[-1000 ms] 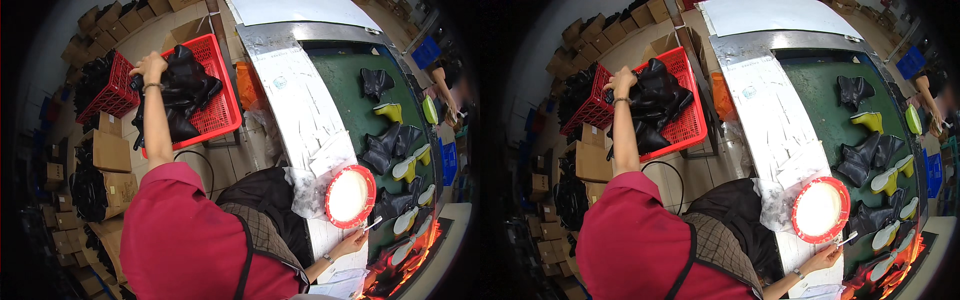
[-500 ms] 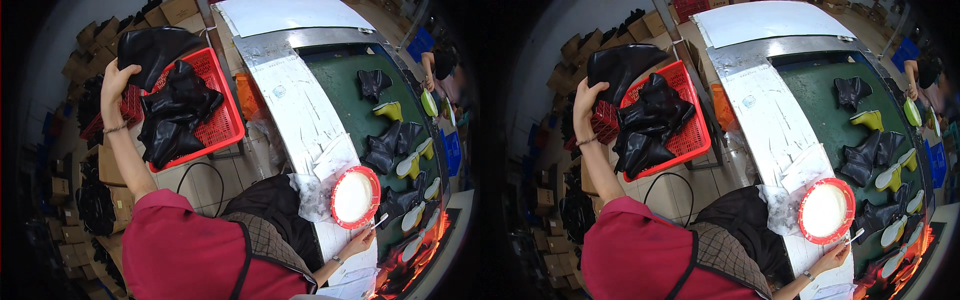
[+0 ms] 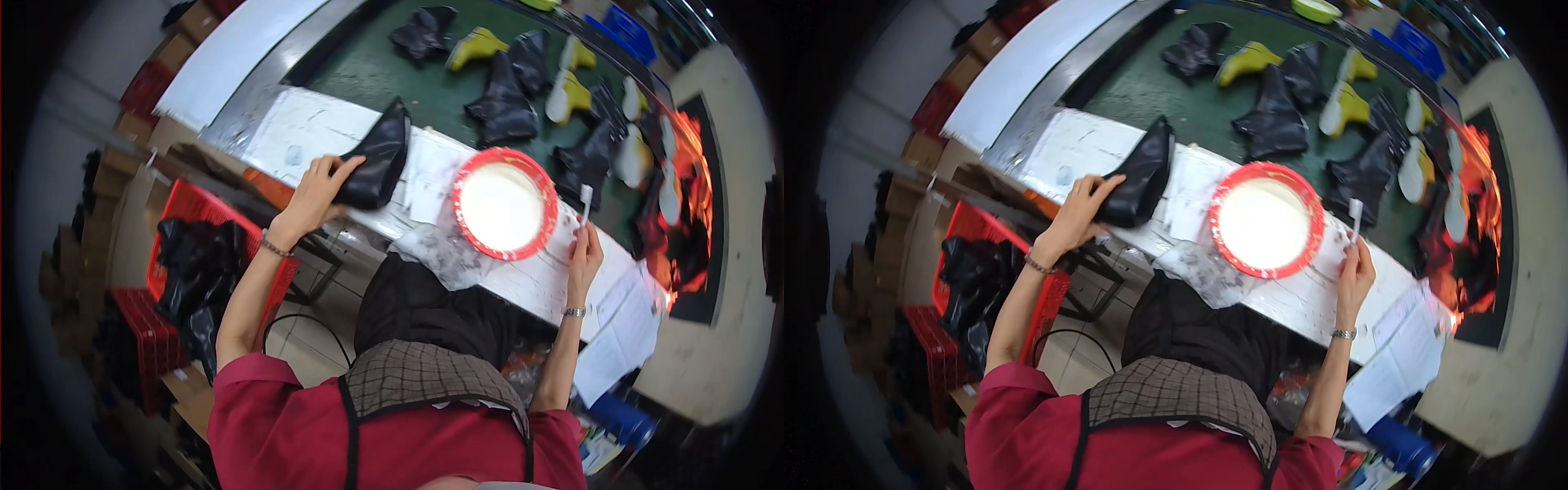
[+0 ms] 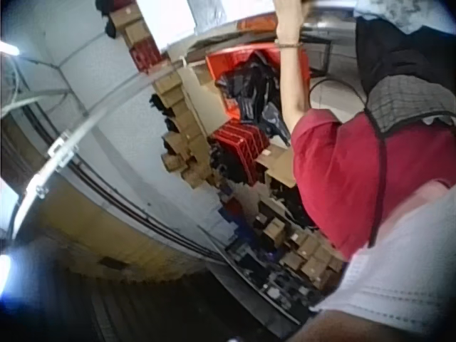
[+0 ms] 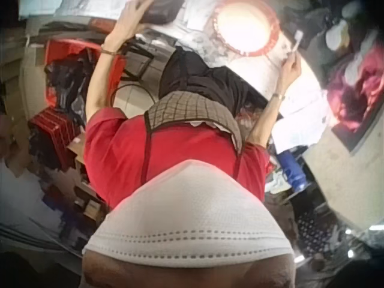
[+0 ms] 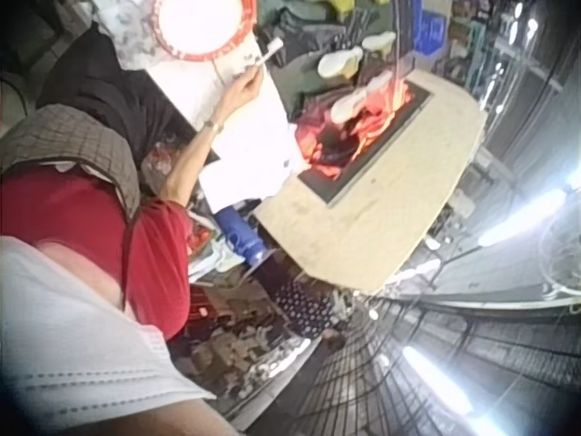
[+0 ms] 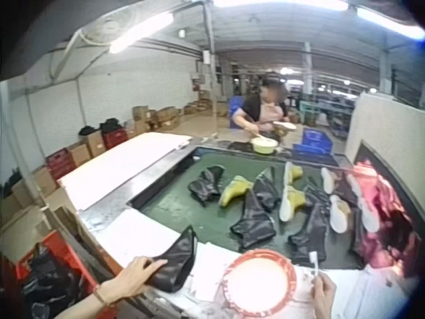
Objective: Applying white adhesive or glue to the upper edges of black shoe components using a brush.
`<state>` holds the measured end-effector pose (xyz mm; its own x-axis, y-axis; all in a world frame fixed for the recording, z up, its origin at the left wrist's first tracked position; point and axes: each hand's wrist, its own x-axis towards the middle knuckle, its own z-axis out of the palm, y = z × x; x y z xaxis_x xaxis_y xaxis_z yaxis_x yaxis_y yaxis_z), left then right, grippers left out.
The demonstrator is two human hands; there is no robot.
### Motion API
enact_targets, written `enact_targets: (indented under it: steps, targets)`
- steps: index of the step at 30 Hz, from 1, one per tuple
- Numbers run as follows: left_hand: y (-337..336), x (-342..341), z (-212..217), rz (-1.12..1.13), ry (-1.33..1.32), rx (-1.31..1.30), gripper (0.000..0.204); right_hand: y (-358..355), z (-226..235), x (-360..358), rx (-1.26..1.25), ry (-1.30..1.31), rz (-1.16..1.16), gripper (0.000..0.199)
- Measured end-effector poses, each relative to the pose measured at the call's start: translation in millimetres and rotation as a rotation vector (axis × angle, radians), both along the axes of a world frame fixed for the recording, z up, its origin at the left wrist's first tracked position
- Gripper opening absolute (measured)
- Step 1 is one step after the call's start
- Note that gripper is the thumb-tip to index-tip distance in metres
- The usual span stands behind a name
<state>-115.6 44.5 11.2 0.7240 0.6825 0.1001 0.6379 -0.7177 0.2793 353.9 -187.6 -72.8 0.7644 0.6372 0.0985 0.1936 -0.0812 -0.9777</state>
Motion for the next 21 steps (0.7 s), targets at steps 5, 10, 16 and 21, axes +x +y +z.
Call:
enact_targets:
  steps: [5,10,16,21]
  targets:
    - [22,30,-13,0.097,-0.133,-0.1,0.094,-15,65,-13,-0.172,-0.527,0.114,0.018]
    - [56,99,-42,0.281,-0.191,-0.086,0.117,8,97,-48,-0.261,-0.722,0.174,0.011]
    - [61,125,-44,0.388,-0.041,-0.03,0.098,11,106,-65,-0.477,-0.928,0.283,0.01]
    - [56,105,-5,0.171,-0.493,-0.402,0.049,-7,95,-48,-0.457,-0.746,0.261,0.017]
